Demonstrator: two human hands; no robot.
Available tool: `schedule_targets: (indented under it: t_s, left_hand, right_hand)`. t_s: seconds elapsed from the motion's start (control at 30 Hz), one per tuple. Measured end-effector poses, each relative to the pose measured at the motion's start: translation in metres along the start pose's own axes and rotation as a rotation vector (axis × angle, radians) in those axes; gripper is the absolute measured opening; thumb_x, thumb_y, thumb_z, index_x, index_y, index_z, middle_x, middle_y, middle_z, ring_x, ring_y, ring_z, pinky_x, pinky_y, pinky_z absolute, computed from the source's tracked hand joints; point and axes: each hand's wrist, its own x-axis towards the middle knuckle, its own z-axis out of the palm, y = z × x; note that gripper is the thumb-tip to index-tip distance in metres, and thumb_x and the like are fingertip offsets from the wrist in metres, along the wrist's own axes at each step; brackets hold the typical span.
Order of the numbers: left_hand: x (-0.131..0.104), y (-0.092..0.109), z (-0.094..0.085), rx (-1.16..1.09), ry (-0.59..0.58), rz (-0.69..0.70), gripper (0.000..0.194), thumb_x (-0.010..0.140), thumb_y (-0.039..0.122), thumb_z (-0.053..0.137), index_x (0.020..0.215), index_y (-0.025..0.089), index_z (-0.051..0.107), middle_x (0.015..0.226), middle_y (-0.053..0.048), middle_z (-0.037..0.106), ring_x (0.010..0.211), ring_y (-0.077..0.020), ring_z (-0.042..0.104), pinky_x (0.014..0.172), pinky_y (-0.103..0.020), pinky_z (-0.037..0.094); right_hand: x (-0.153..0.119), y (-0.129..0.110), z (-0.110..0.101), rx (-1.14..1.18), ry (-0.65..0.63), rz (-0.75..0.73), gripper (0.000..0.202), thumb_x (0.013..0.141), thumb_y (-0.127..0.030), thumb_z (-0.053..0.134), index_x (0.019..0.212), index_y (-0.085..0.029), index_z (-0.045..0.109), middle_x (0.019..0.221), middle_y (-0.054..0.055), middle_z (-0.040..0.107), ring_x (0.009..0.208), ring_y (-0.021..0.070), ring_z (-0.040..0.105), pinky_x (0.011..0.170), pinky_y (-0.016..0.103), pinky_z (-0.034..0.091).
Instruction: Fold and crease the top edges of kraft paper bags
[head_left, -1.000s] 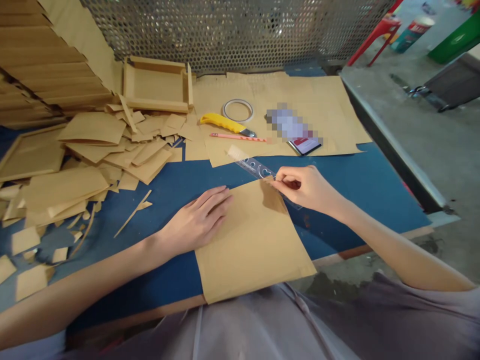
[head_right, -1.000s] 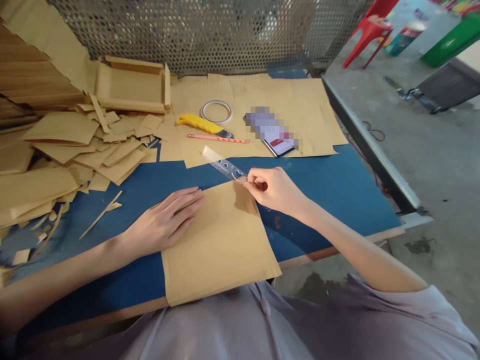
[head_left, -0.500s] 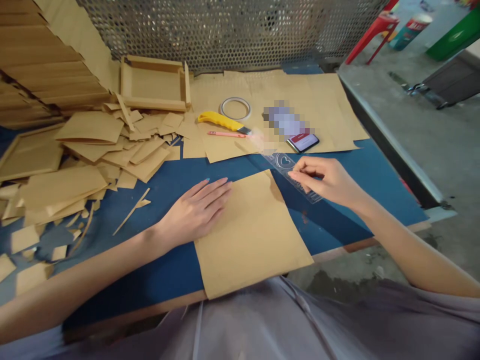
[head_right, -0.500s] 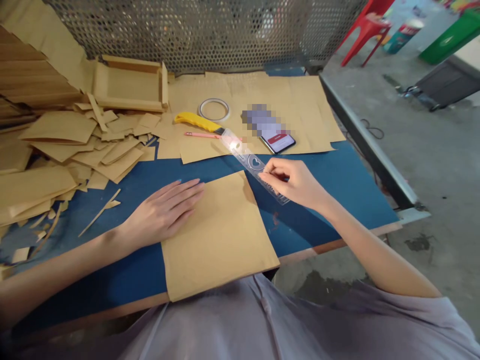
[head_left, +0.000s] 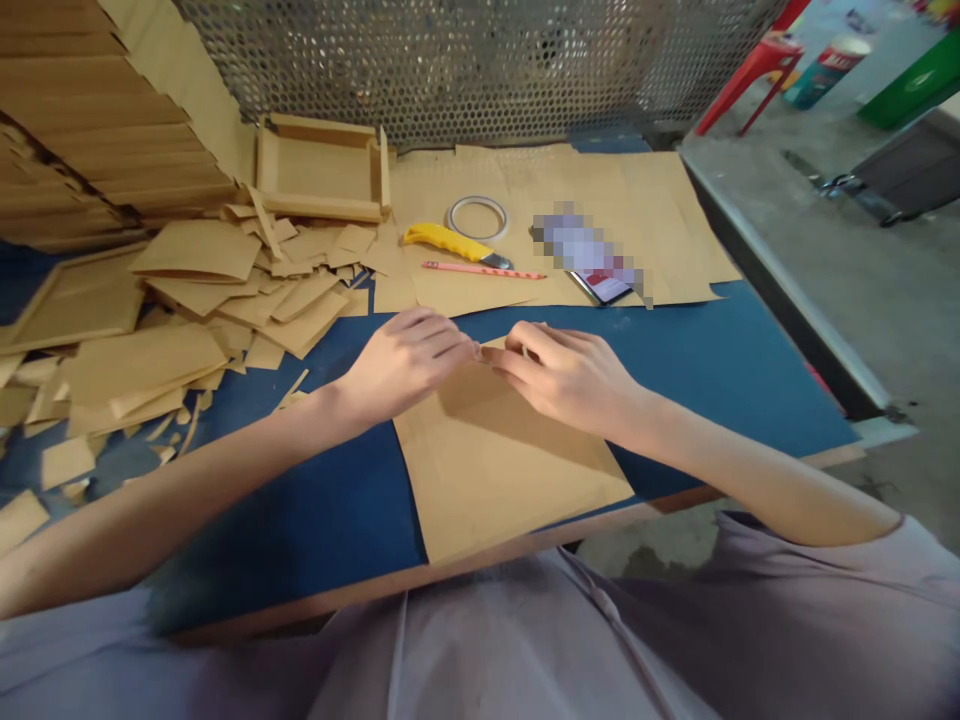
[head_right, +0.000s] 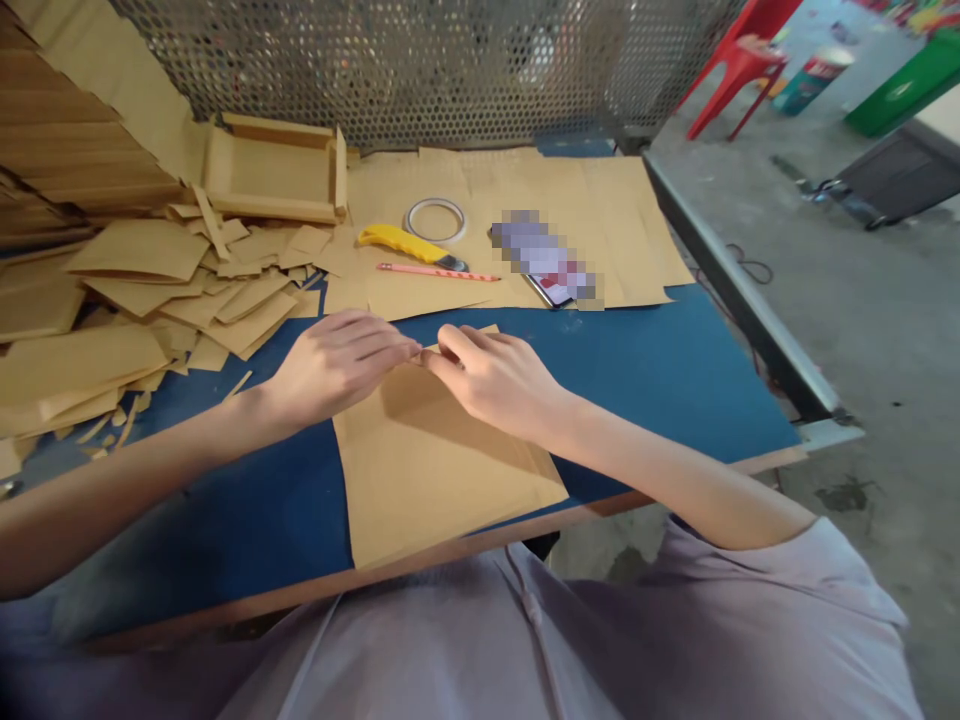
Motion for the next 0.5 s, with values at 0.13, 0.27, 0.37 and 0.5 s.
schedule_targets:
  t_s: [0.13, 0.27, 0.37, 0.5]
  left_hand:
    - [-0.007, -0.016, -0.005, -0.027, 0.019, -0.024, 0.028, 0.098, 0.010, 0.042, 0.102, 0.014, 0.069, 0.101, -0.007, 0.075, 0.093, -0.0193, 0.069, 0.075, -0.030, 0.056]
    - [-0.005, -0.021, -0.005, -0.049, 0.054, -0.063, 0.025, 0.097, 0.012, 0.046, 0.096, 0.018, 0.071, 0.096, -0.005, 0.074, 0.089, -0.0186, 0.068, 0.071, -0.029, 0.054]
    - [0.005, -0.017, 0.005, -0.065, 0.050, 0.017, 0.027, 0.098, 0.012, 0.043, 0.099, 0.016, 0.070, 0.093, -0.005, 0.074, 0.086, -0.0184, 0.067, 0.069, -0.029, 0.053]
    - [0.016, -0.011, 0.020, -0.061, -0.040, 0.076, 0.034, 0.101, 0.013, 0.035, 0.099, 0.015, 0.068, 0.090, -0.007, 0.073, 0.087, -0.0183, 0.067, 0.073, -0.029, 0.053]
  right_hand:
    - [-0.002, 0.022, -0.002, 0.348, -0.002, 0.102, 0.035, 0.100, -0.041, 0.041, 0.099, -0.016, 0.066, 0.094, 0.009, 0.067, 0.073, 0.0166, 0.061, 0.064, 0.028, 0.040]
    - [-0.005, 0.048, 0.006, 0.484, 0.031, 0.247, 0.033, 0.100, -0.038, 0.042, 0.082, -0.017, 0.061, 0.071, 0.004, 0.064, 0.060, 0.0138, 0.056, 0.059, 0.027, 0.038]
    - [-0.004, 0.055, 0.016, 0.567, 0.038, 0.243, 0.030, 0.098, -0.037, 0.045, 0.077, -0.018, 0.057, 0.067, 0.002, 0.062, 0.059, 0.0128, 0.054, 0.059, 0.026, 0.038]
    - [-0.005, 0.054, 0.026, 0.587, 0.051, 0.260, 0.025, 0.096, -0.035, 0.047, 0.081, -0.018, 0.058, 0.067, 0.000, 0.061, 0.057, 0.0119, 0.052, 0.057, 0.025, 0.037]
